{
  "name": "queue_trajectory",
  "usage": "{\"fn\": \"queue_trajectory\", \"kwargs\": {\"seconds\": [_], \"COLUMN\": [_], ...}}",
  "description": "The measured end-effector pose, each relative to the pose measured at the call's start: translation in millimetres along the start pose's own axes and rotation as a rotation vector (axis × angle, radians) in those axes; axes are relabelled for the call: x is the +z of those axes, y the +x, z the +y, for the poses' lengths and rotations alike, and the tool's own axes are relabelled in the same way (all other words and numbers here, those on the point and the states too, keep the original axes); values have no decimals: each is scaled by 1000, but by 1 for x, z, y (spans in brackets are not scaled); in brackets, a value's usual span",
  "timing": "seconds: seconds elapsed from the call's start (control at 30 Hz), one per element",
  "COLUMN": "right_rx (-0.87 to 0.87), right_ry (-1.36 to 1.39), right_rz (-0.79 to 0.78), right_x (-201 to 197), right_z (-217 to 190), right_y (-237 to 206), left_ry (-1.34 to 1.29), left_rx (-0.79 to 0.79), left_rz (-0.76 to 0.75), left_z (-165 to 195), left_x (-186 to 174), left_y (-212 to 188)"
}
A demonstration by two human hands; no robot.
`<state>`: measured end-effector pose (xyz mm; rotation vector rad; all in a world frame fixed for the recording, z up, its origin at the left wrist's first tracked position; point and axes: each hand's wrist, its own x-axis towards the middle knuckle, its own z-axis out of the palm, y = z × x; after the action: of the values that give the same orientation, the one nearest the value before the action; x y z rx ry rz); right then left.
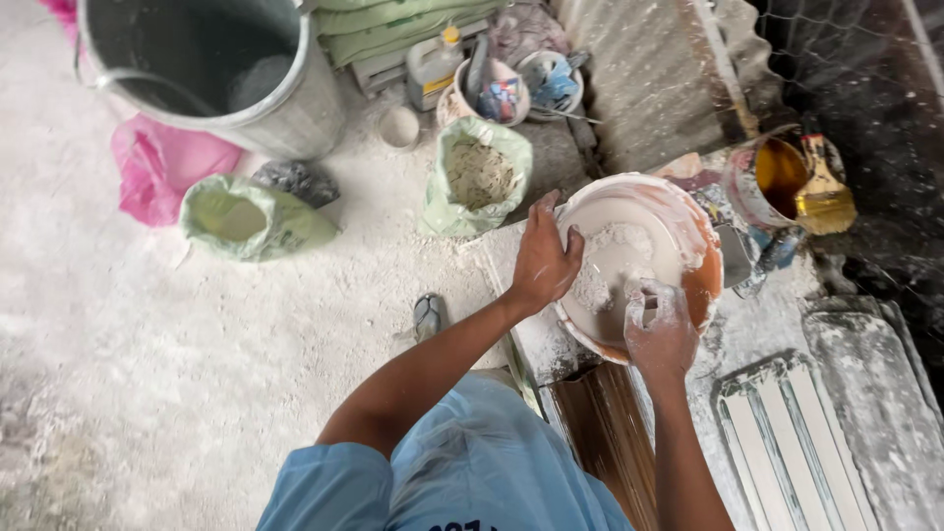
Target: The person scoops white powder from a green bag into a small orange bucket using their hand. They then use a small metal scoop to level and mix the powder inside the bucket.
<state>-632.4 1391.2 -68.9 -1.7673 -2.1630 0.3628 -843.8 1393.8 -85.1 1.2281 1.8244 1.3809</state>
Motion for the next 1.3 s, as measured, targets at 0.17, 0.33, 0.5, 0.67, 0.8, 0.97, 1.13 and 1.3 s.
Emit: {"fn": "queue_trajectory", "kwargs": {"seconds": [0.17,0.33,0.5,0.67,0.8,0.97,1.13,1.3], "right_rx": [-2,-18,109,114,152,195,195,238], "right_ry": [-93,-168,37,27,-31,-2,-138,-160], "right_rz": [-43,-57,-59,-109,-159,-184,-247,-300], "right_x": [8,18,10,-6,-9,0,15,20], "right_z": [12,20,1,-14,-17,-9,6,10], "right_y": [0,0,-6,-2,1,-3,3,2], "left_ry": [5,32,6,28,-7,-5,3,-21], "left_rx": [-140,-73,14,18,35,-15,-36,-58], "left_rz": [-86,-50,-13,-46,-17,-30,-57,-56], "left_z": [5,-2,-9,-7,-7,-11,-10,-6], "left_x": [-8,-4,0,-3,-3,-2,-4,-6], "left_y": [1,1,2,3,2,4,5,3]}}
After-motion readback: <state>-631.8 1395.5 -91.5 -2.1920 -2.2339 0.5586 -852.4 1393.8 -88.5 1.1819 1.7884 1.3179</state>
